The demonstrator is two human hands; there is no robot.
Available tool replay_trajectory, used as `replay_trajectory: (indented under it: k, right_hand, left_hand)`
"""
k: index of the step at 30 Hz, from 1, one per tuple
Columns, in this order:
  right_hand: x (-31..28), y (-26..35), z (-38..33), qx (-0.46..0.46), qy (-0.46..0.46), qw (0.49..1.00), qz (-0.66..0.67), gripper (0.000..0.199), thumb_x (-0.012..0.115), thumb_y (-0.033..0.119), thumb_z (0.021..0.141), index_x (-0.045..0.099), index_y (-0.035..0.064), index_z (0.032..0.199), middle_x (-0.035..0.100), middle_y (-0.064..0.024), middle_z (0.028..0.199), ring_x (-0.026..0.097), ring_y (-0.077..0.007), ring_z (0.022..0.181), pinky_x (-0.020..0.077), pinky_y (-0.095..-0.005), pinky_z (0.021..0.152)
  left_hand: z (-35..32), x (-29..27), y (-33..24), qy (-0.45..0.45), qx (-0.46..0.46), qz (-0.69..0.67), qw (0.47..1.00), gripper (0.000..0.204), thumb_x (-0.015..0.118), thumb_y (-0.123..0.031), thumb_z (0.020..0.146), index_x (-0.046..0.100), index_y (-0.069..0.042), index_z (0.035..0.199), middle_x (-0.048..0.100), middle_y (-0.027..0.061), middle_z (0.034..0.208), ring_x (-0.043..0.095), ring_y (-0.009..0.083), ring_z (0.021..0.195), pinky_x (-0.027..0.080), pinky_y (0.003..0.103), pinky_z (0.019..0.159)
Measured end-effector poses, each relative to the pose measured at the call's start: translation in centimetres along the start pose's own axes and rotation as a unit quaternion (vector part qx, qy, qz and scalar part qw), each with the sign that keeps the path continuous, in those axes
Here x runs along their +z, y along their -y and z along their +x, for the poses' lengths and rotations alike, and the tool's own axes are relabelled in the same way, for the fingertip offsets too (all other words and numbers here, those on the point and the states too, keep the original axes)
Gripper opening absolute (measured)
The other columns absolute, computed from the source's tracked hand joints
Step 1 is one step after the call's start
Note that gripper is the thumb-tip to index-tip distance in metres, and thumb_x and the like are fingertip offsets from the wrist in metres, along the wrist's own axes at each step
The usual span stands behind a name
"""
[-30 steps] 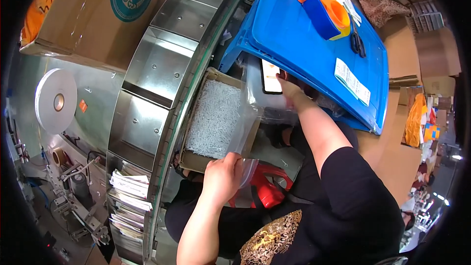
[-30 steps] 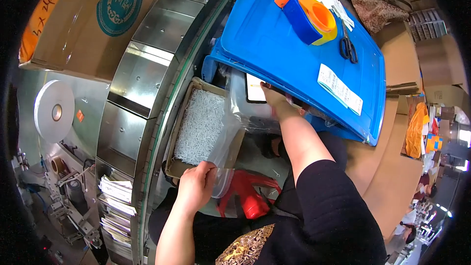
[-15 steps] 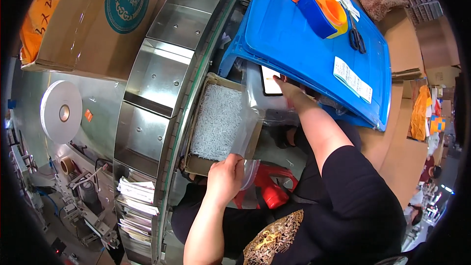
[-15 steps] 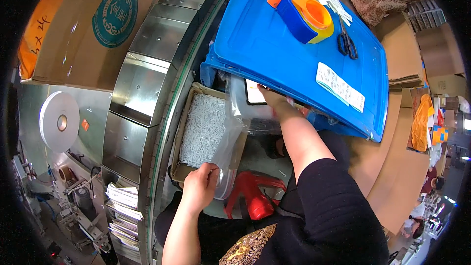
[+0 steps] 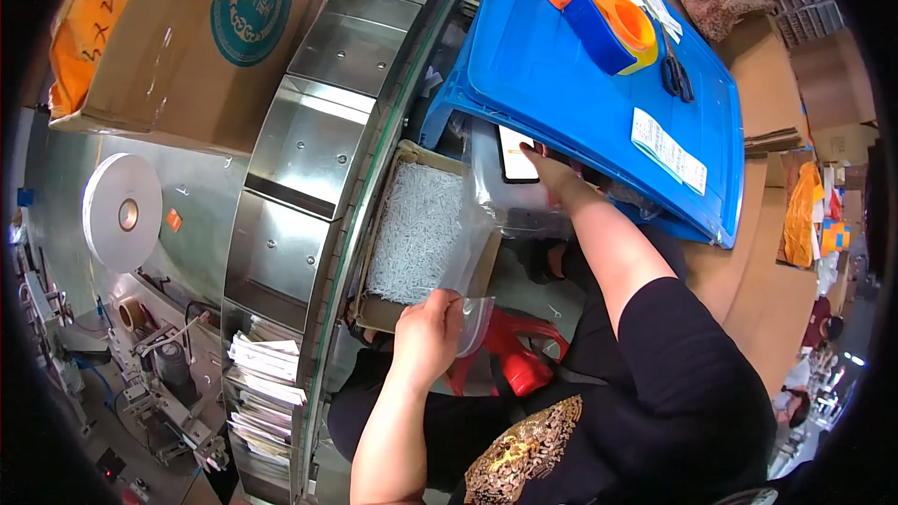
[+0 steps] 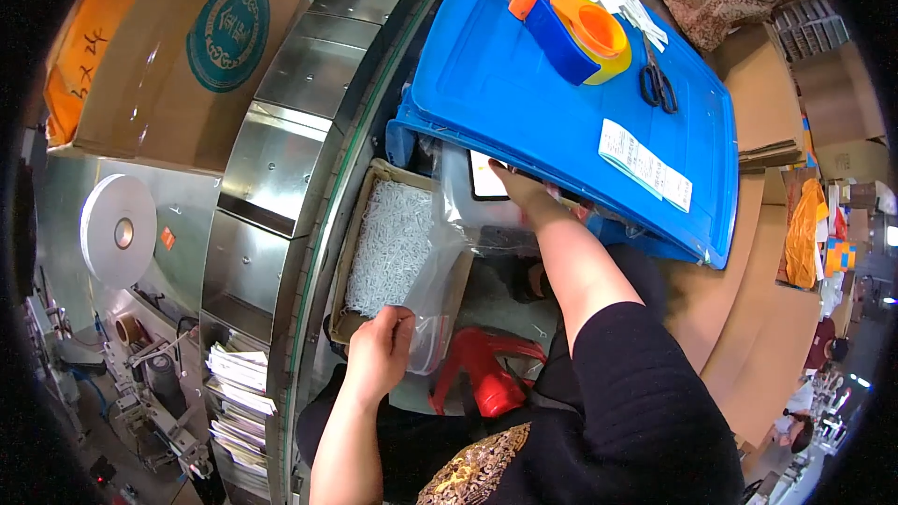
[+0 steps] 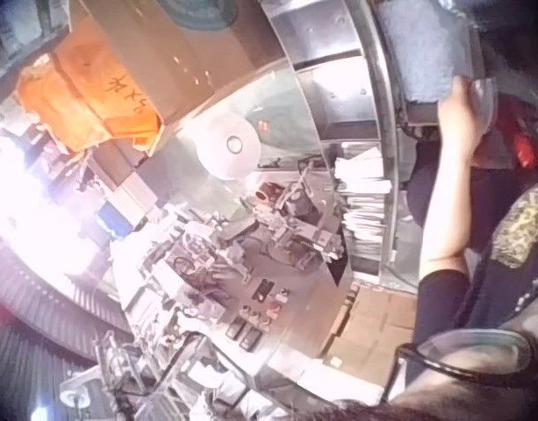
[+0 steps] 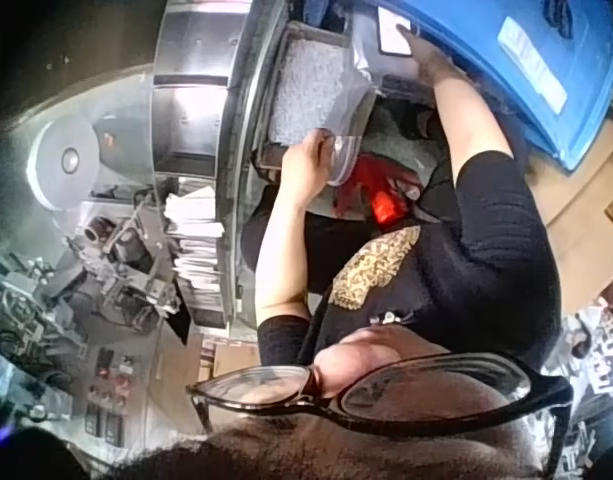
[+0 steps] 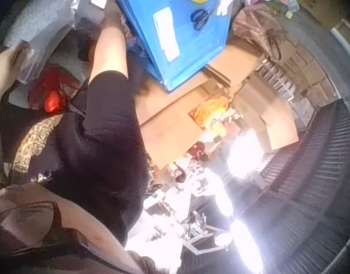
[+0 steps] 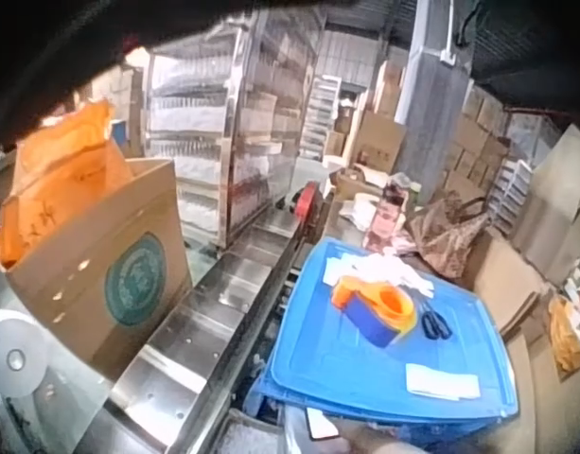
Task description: Operating machinery and organizing components on a factory production floor.
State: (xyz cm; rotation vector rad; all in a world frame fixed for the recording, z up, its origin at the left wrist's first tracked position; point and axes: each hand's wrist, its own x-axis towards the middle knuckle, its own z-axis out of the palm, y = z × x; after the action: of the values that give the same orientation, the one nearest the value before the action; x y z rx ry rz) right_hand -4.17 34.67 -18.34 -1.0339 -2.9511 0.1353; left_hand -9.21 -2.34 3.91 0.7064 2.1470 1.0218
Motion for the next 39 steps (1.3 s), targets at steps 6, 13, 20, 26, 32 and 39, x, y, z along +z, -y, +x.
replay_trajectory:
  k: [6,13,20,26,32,39]
  right_hand:
    - [-8.8,10.7,-5.0,0.040,0.080,0.834,0.545,0.060,0.044,0.050,0.092,0.047,0.0020,0.128,0.055,-0.0122,0.125,0.050,-0.0234,0.116,0.0348,-0.0339,0.101]
    - [-20.3,20.7,-19.0,-0.169,0.481,0.604,0.613,0.033,0.050,0.024,0.095,0.052,0.0032,0.121,0.059,-0.0057,0.112,0.053,-0.0143,0.104,0.0400,-0.0301,0.093]
    - [-21.7,19.8,-24.3,-0.096,0.393,0.697,0.592,0.021,0.051,0.015,0.094,0.061,0.0018,0.106,0.062,-0.0043,0.086,0.057,-0.0106,0.072,0.0468,-0.0240,0.069]
    - [-24.4,18.8,-21.9,-0.055,0.327,0.719,0.611,0.030,0.046,0.022,0.096,0.055,0.0032,0.117,0.061,-0.0064,0.096,0.057,-0.0127,0.072,0.0474,-0.0250,0.067]
    - [-24.9,18.0,-27.5,-0.373,0.302,0.811,0.336,0.034,0.048,0.012,0.089,0.053,0.0023,0.121,0.058,-0.0207,0.109,0.056,-0.0378,0.099,0.0458,-0.0334,0.087]
    - [-25.2,15.2,-28.8,-0.271,0.342,0.784,0.441,0.020,0.048,0.009,0.093,0.057,0.0007,0.108,0.064,-0.0099,0.092,0.062,-0.0167,0.079,0.0495,-0.0276,0.072]
  left_hand:
    - [-1.0,-2.2,-0.5,-0.250,-0.004,-0.212,0.945,0.006,0.052,-0.007,0.092,0.055,-0.002,0.093,0.053,-0.0001,0.070,0.046,0.0067,0.062,0.041,0.021,0.059]
    - [-5.2,-4.2,0.0,-0.397,0.072,-0.226,0.887,0.008,0.054,-0.010,0.092,0.057,-0.003,0.093,0.053,0.0009,0.079,0.048,0.0080,0.074,0.041,0.021,0.068]
    - [-8.6,-3.2,1.2,-0.509,0.136,-0.109,0.843,0.017,0.060,-0.011,0.085,0.056,-0.003,0.100,0.058,0.0112,0.090,0.056,0.0250,0.085,0.046,0.034,0.079]
    - [-14.7,-0.5,-1.0,-0.372,0.093,-0.106,0.918,0.024,0.065,-0.014,0.082,0.058,-0.002,0.101,0.060,0.0113,0.090,0.059,0.0233,0.081,0.048,0.032,0.072]
    - [-17.3,9.0,-3.5,-0.256,-0.089,-0.230,0.935,0.044,0.052,-0.045,0.089,0.056,0.000,0.088,0.059,0.0172,0.079,0.058,0.0308,0.074,0.045,0.038,0.067]
    - [-22.6,8.3,-4.5,-0.295,-0.008,-0.248,0.923,0.031,0.057,-0.029,0.088,0.060,0.000,0.100,0.064,0.0153,0.092,0.064,0.0253,0.083,0.050,0.034,0.074]
